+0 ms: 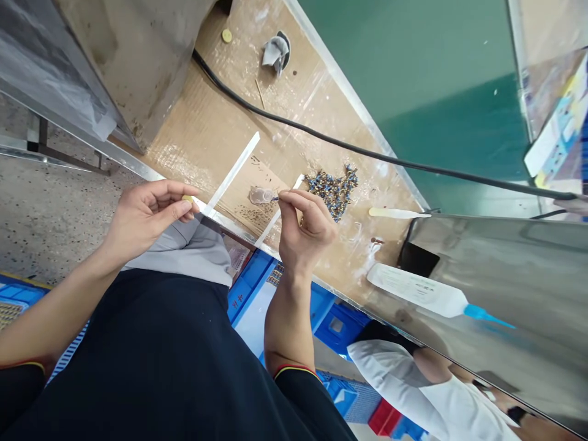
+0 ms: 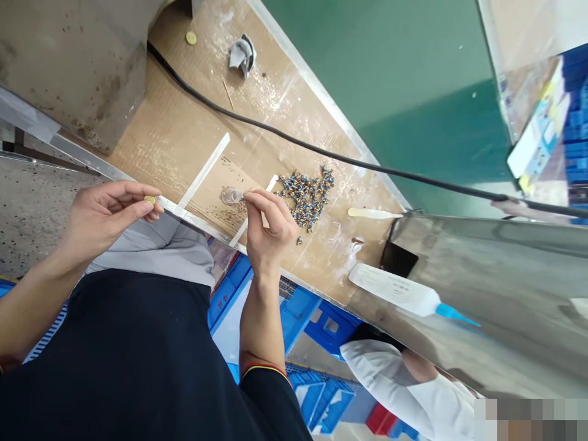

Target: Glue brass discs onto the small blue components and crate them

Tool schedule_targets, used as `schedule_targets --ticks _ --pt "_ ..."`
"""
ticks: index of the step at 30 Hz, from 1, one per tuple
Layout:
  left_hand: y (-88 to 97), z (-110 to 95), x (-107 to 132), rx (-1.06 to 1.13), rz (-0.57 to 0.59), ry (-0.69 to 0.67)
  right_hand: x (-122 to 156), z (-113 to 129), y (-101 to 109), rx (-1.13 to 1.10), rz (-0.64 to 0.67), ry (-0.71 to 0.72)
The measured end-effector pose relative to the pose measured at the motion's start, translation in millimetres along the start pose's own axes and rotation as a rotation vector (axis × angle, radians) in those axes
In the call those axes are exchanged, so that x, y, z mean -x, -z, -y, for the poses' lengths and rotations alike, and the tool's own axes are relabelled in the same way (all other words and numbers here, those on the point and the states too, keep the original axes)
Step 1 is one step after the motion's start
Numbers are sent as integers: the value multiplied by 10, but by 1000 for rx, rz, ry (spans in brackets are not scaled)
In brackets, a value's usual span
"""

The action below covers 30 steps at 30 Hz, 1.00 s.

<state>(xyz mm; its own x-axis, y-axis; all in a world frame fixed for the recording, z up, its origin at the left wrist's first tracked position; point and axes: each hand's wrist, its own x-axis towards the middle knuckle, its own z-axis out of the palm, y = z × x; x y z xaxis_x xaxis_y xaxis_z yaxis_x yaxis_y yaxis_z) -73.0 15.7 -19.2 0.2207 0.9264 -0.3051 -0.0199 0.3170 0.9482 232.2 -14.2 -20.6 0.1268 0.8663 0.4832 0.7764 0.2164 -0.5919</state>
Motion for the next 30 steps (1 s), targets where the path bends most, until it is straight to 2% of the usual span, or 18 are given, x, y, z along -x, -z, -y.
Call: schedule_targets --ticks 5,12,20,30 --pt "-18 14 20 -15 26 27 3 -1 15 -13 36 -13" --pt "18 34 34 -19 7 53 -3 14 -7 78 -63 62" --pt "13 28 47 -37 13 54 42 57 -2 169 9 117" --pt "14 35 59 -38 16 77 66 91 9 164 27 38"
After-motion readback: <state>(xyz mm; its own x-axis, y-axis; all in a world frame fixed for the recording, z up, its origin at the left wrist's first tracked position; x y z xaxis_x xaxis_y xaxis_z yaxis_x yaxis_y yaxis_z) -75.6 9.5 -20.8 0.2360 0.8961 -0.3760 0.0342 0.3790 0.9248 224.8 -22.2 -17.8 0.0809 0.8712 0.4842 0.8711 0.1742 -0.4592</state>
